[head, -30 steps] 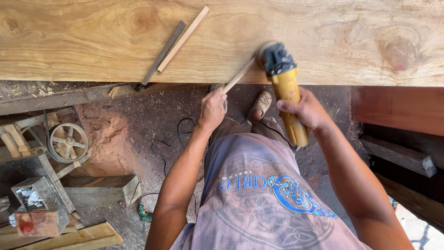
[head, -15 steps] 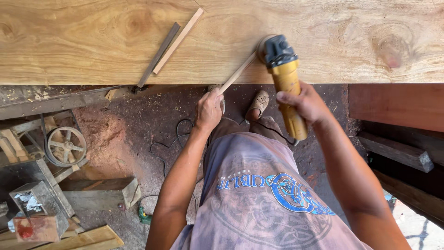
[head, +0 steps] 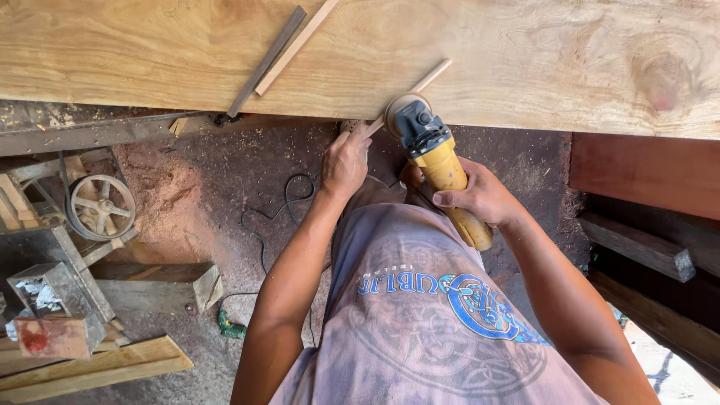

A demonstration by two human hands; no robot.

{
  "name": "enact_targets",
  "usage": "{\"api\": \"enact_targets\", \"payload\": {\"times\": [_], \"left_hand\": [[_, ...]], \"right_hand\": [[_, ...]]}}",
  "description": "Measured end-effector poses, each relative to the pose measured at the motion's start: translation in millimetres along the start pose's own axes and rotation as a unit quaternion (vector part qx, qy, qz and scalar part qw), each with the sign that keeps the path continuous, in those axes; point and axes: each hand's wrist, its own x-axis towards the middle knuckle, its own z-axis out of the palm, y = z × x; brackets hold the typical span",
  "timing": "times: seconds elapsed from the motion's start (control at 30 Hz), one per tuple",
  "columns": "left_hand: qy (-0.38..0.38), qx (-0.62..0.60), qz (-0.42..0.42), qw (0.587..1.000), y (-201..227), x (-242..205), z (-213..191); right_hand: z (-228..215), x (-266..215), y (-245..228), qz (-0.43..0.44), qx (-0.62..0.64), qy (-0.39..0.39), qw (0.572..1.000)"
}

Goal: The person uses a handheld angle grinder with a sanding disc to smooth the surface of a long wooden plank on a workbench. They hold the plank with one hand and move the grinder along its length, generating sawdust. The person briefly pauses to reposition the plank and then resumes sanding.

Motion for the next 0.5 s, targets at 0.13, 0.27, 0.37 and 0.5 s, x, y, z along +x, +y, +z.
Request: {"api": "enact_targets", "payload": {"times": [0.13, 0.27, 0.37, 0.5], "left_hand": [[-0.018, 0.023, -0.022, 0.999, -2, 4, 0], [-0.009, 0.031, -0.009, 0.999, -1, -1, 1], [0.002, 0.036, 0.001, 0.999, 0, 2, 0], [0.022, 0.085, 0.027, 0.996, 0, -3, 1]], "right_hand": [[-12, 7, -6, 0.034, -0.008, 0.069, 0.997], [-32, 13, -14, 0.046, 0.067, 0.130, 0.988], [-33, 15, -21, 0.046, 0.047, 0.117, 0.991], [-8, 3, -19, 0.072, -0.021, 0.045, 0.996]]}}
